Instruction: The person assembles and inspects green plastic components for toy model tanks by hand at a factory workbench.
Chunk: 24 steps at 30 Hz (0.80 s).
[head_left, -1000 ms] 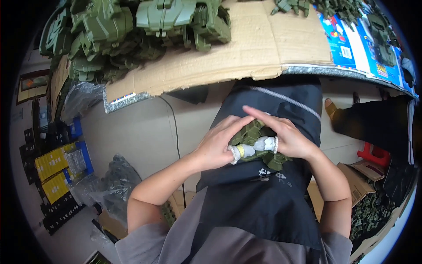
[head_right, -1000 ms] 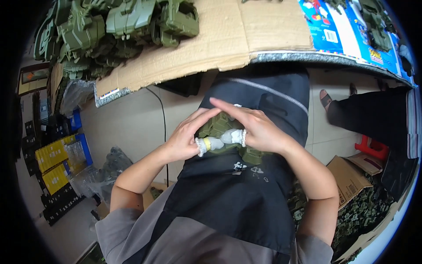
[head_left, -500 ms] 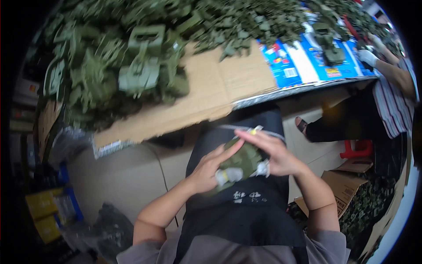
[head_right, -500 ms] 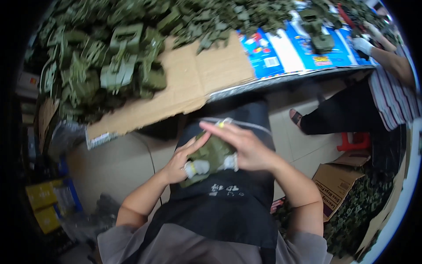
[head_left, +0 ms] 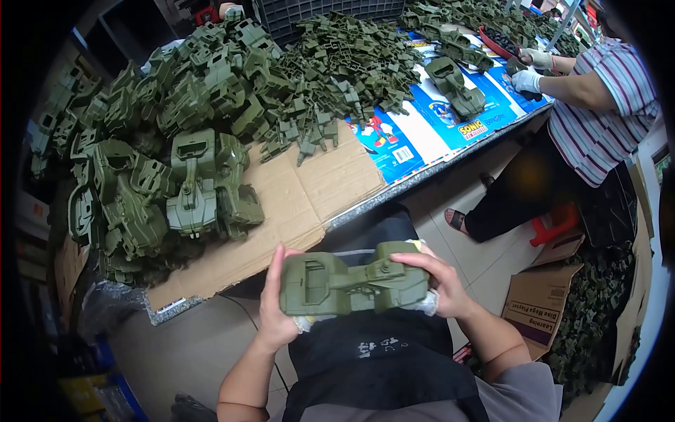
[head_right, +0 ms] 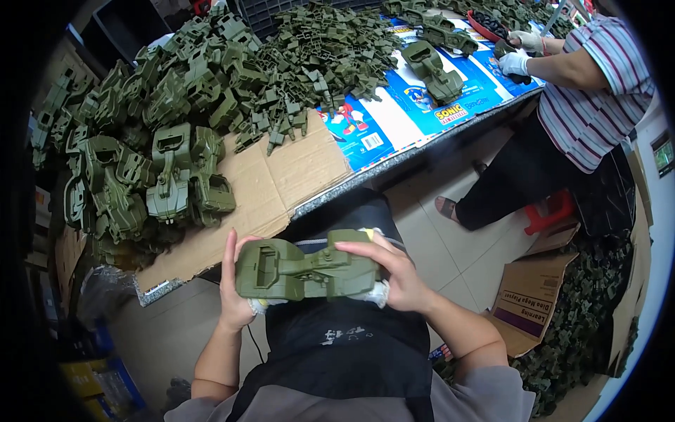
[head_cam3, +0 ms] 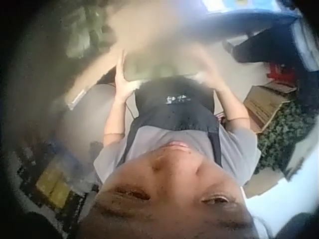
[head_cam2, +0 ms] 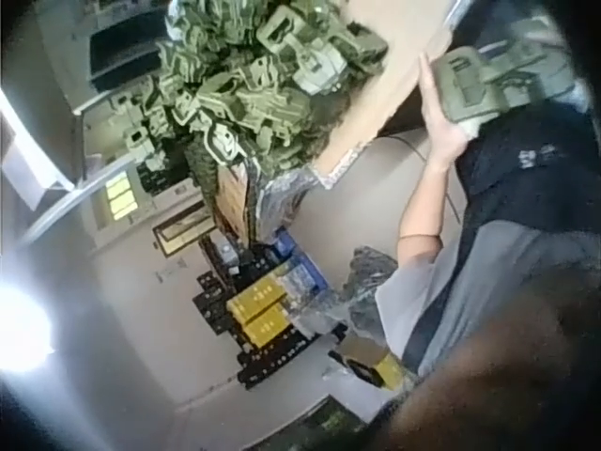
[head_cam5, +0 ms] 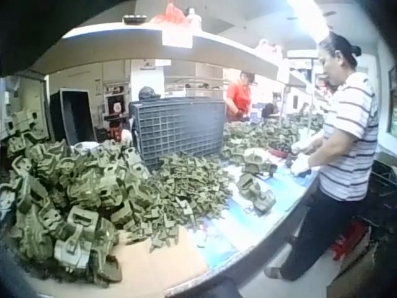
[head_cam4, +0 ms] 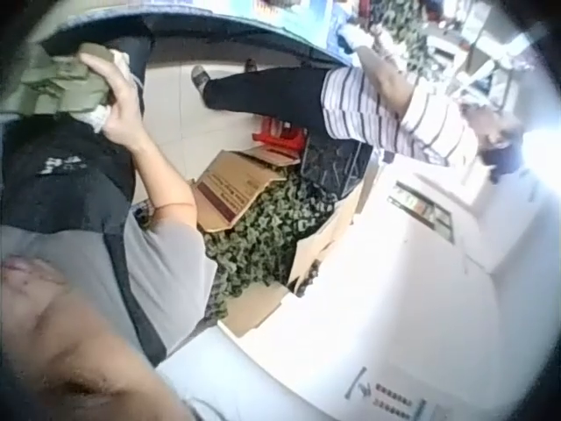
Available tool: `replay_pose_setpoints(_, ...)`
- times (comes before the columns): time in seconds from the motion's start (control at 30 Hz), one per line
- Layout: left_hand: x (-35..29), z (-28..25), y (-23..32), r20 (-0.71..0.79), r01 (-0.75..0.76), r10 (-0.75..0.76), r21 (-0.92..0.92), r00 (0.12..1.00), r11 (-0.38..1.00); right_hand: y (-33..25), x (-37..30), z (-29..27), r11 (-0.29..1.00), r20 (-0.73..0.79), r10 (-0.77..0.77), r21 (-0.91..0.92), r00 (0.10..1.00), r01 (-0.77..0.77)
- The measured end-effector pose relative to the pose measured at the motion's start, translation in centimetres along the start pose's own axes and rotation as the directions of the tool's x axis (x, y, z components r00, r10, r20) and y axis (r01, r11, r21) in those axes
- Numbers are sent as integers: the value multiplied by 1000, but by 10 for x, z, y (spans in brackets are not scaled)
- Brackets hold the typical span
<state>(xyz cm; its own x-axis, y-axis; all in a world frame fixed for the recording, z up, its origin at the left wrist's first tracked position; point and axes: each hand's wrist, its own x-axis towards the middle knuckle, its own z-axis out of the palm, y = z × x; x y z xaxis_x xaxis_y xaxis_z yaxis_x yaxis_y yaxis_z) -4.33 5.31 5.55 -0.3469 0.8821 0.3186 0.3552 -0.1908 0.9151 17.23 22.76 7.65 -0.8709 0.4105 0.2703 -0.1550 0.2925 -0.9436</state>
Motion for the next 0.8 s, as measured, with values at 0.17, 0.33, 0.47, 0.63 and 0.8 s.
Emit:
replay_pose_setpoints(0.17,28,-18,9,-13,-141,157,374,987,917,-1,10,-34,779,-185,-190,-626,964,33)
replay_pose_setpoints(0.33,59,-73,72,39,-272,347,706,937,653,103,30,-184,767,-657,-407,-623,635,-153)
replay_pose_setpoints(0.47,89,-164,117,-26,-120,598,972,801,203,142,76,-247,438,-520,-318,-822,793,-364)
replay_pose_setpoints(0.63,129,-353,154,-375,438,749,890,546,127,144,121,-225,436,-537,-400,-824,743,-361)
replay_pose_setpoints(0.8,160,-427,145,-652,634,412,747,637,201,107,89,-139,575,-401,-280,-798,873,-182)
